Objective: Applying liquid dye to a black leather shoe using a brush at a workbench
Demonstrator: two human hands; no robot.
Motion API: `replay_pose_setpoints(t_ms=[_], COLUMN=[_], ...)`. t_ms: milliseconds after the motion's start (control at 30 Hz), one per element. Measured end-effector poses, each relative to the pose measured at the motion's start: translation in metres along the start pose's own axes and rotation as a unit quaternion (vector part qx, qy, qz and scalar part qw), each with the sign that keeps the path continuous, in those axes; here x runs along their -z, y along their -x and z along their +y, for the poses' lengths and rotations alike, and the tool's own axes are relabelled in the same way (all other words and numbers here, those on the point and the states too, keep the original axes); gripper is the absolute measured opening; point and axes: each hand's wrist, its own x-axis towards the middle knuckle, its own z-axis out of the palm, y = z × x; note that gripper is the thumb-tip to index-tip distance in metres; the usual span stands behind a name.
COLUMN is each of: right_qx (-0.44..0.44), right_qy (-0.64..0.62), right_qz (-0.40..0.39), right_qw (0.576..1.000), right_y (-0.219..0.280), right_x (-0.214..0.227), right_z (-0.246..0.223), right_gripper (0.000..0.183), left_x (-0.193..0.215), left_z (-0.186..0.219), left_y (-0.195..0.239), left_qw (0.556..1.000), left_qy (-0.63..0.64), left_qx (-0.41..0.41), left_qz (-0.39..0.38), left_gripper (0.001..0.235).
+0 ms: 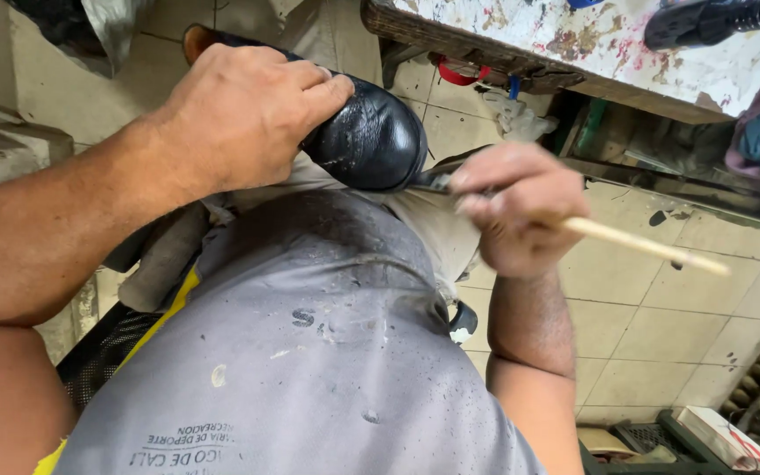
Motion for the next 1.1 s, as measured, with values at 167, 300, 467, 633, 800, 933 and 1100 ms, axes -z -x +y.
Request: replay_pose_setpoints(t_ms=[167, 300, 467, 633, 800, 933, 1100], right_qx=[-0.047, -0.013, -0.036, -0.067, -0.094, -0.085, -0.063], right_qy=[0.016, -0.041, -0.059, 0.057, 0.096, 0.021, 0.093], right_qz=[-0.002, 0.000, 0.007, 0.046, 0.127, 0.177, 0.157], right_qw=[0.999, 0.999, 0.998, 0.995, 0.983, 0.980, 0.981], right_y=[-0.002, -0.001, 0.002, 0.001, -0.018, -0.030, -0.043], right_x=[-0.004, 0.003, -0.002, -0.011, 0.002, 0.009, -0.007], right_z=[-0.004, 0.006, 0.006, 0.001, 0.000, 0.014, 0.019], right_gripper=[0.031, 0.010, 0.010, 0.021, 0.021, 0.017, 0.018], left_x=[0.005, 0.007, 0.003, -0.003, 0.000, -0.016, -0.018], left_z=[0.000, 0.001, 0.002, 0.006, 0.010, 0.019, 0.014], left_y=[-0.008, -0.010, -0.011, -0.009, -0.012, -0.009, 0.000], left_qw=[0.994, 0.989, 0.990, 0.998, 0.978, 0.970, 0.963], left_qy=[0.011, 0.037, 0.030, -0.031, -0.168, -0.185, -0.161], left_qx=[0.023, 0.028, 0.025, 0.062, 0.109, 0.131, 0.154], left_qz=[-0.105, -0.137, -0.134, 0.001, 0.063, 0.088, 0.148], left_gripper=[0.040, 0.034, 0.036, 0.032, 0.055, 0.080, 0.074])
